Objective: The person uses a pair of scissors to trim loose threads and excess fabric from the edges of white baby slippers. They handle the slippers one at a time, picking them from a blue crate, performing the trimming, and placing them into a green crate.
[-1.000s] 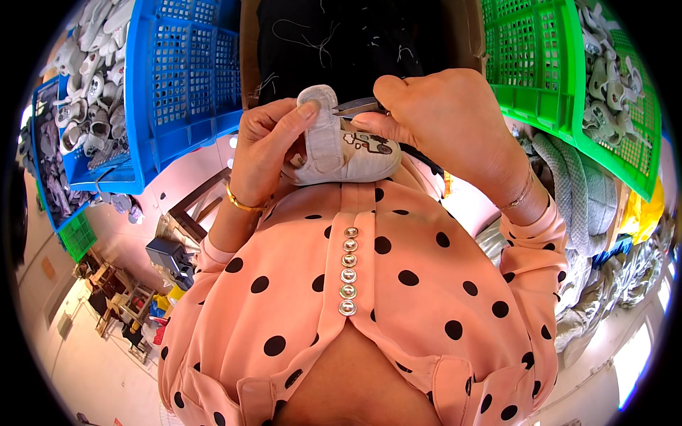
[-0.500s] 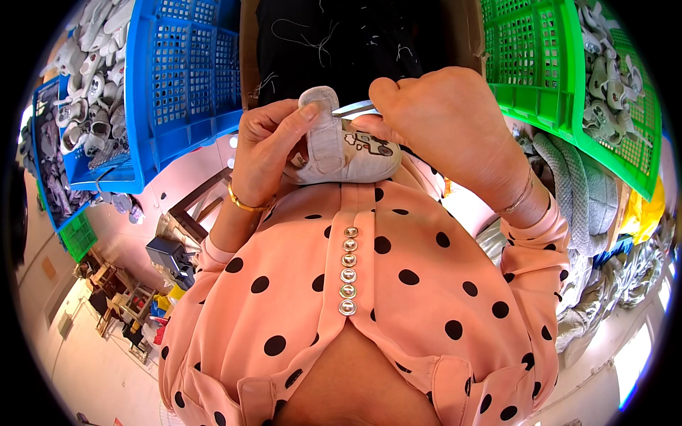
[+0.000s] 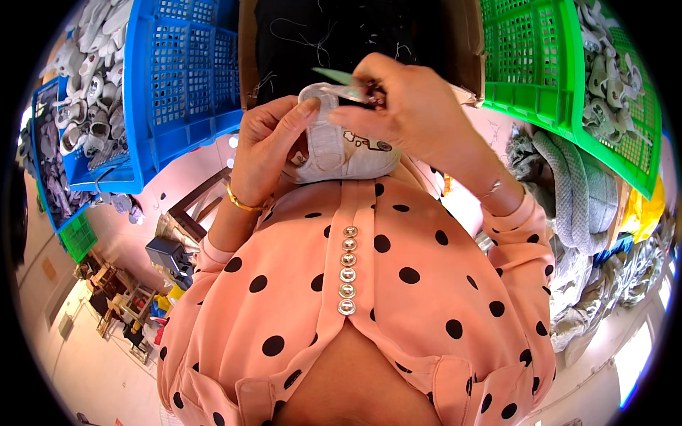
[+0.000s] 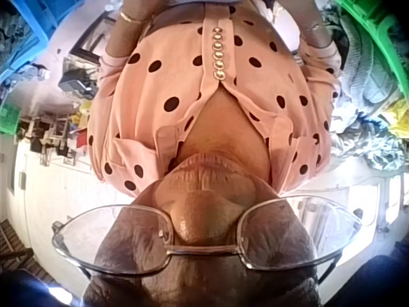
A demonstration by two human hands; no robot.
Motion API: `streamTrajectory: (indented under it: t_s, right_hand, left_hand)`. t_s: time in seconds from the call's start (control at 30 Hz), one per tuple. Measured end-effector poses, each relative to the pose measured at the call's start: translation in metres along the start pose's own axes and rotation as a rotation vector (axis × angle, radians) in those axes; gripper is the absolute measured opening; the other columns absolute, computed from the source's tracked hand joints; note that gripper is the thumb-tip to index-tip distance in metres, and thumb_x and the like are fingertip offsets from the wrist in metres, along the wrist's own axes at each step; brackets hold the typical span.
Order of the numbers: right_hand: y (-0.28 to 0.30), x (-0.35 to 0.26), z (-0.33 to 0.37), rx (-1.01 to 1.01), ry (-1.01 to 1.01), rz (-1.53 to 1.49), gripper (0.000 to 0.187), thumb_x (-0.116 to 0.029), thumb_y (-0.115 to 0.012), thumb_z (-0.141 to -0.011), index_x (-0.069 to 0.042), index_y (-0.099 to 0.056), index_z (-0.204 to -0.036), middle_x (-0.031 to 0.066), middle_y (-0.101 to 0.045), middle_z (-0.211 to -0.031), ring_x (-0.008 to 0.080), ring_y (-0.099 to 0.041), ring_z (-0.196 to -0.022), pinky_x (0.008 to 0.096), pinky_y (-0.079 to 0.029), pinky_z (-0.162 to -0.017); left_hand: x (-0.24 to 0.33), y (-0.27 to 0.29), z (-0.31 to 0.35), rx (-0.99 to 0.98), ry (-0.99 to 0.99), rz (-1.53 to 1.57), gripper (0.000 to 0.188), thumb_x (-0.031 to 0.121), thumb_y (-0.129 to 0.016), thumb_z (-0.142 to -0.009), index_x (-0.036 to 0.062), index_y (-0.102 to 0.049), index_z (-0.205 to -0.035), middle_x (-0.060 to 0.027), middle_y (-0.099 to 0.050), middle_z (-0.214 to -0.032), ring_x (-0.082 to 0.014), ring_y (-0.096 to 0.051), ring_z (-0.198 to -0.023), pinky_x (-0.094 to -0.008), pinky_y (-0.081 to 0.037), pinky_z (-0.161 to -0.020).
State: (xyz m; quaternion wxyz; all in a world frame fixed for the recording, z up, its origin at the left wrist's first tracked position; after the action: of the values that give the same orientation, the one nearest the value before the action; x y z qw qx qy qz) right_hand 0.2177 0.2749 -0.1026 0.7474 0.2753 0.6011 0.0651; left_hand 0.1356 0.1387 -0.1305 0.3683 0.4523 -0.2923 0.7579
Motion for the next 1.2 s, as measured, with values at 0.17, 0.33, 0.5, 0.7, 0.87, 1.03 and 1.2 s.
streamTrajectory:
  t_s: [0.17, 0.33, 0.5, 0.7, 0.87, 1.03, 1.2]
  right_hand:
    - [0.008, 0.014, -0.01, 0.278, 0.122, 0.556, 0.026, -0.022, -0.072, -0.077, -0.005, -0.058, -0.091, 0.0068, -0.063, -0.068, 0.0178, -0.062, -0.058, 0.029, -0.047, -0.053]
    - [0.03, 0.0, -0.002, 0.226, 0.237, 0.476, 0.041, -0.046, -0.068, -0.083, -0.008, -0.055, -0.091, 0.0063, -0.063, -0.064, 0.0244, -0.064, -0.056, 0.0313, -0.047, -0.048]
    - [0.015, -0.028, 0.013, 0.115, 0.437, 0.728, 0.041, -0.048, -0.067, -0.079, -0.01, -0.05, -0.077, 0.003, -0.049, -0.056, 0.0206, -0.054, -0.05, 0.0313, -0.042, -0.046]
    - [0.011, -0.036, 0.014, 0.043, 0.486, 0.921, 0.036, -0.044, -0.068, -0.077, -0.011, -0.053, -0.078, 0.002, -0.049, -0.062, 0.02, -0.052, -0.055, 0.0322, -0.041, -0.05]
    - [0.012, -0.041, 0.015, 0.054, 0.491, 0.971, 0.035, -0.043, -0.068, -0.076, -0.011, -0.052, -0.077, 0.0015, -0.048, -0.062, 0.0189, -0.052, -0.056, 0.0309, -0.041, -0.051]
    - [0.012, -0.045, 0.018, 0.057, 0.5, 0.991, 0.034, -0.042, -0.068, -0.076, -0.011, -0.053, -0.077, 0.0015, -0.048, -0.062, 0.0185, -0.053, -0.056, 0.0307, -0.041, -0.051]
    - [0.012, -0.047, 0.017, 0.055, 0.521, 0.972, 0.033, -0.041, -0.068, -0.076, -0.011, -0.054, -0.078, 0.0014, -0.047, -0.062, 0.0183, -0.053, -0.056, 0.0307, -0.041, -0.051]
  left_hand:
    - [-0.002, 0.001, 0.002, 0.043, -0.039, -0.024, 0.032, 0.028, -0.062, -0.093, 0.0025, -0.065, -0.074, 0.0047, -0.051, -0.058, -0.0001, -0.046, -0.049, -0.0167, -0.036, -0.044]
    - [-0.004, 0.007, 0.001, 0.051, -0.026, -0.025, 0.032, 0.027, -0.062, -0.093, 0.003, -0.064, -0.071, 0.0049, -0.051, -0.057, -0.0002, -0.047, -0.049, -0.0167, -0.036, -0.044]
    - [-0.001, 0.005, -0.001, 0.042, -0.029, -0.004, 0.032, 0.027, -0.063, -0.092, 0.0034, -0.063, -0.07, 0.0044, -0.052, -0.057, -0.0008, -0.047, -0.048, -0.0161, -0.037, -0.043]
    - [0.0, 0.006, -0.001, 0.034, -0.047, -0.005, 0.032, 0.028, -0.064, -0.092, 0.0038, -0.065, -0.071, 0.0034, -0.053, -0.058, -0.0009, -0.048, -0.048, -0.0155, -0.038, -0.043]
    - [0.0, 0.006, 0.0, 0.046, -0.042, -0.002, 0.032, 0.028, -0.063, -0.092, 0.0032, -0.066, -0.072, 0.0028, -0.054, -0.058, -0.0013, -0.048, -0.048, -0.0157, -0.038, -0.043]
    - [-0.001, 0.006, 0.0, 0.038, -0.046, -0.011, 0.032, 0.027, -0.063, -0.092, 0.003, -0.066, -0.072, 0.0025, -0.054, -0.059, -0.0016, -0.049, -0.048, -0.0158, -0.038, -0.043]
    - [-0.001, 0.005, 0.0, 0.033, -0.043, -0.013, 0.032, 0.028, -0.063, -0.092, 0.003, -0.066, -0.072, 0.0022, -0.055, -0.06, -0.0015, -0.049, -0.048, -0.0158, -0.038, -0.043]
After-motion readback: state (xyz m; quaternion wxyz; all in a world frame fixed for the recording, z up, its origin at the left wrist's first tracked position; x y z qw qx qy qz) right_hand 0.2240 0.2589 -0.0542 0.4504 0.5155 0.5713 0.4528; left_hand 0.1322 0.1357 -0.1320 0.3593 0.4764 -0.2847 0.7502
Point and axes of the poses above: each hand's wrist, its own z-axis away from the middle knuckle, its own y-axis out of the back of the hand, x = y × z, the point moved 8 cm from there along -z, towards the middle knuckle
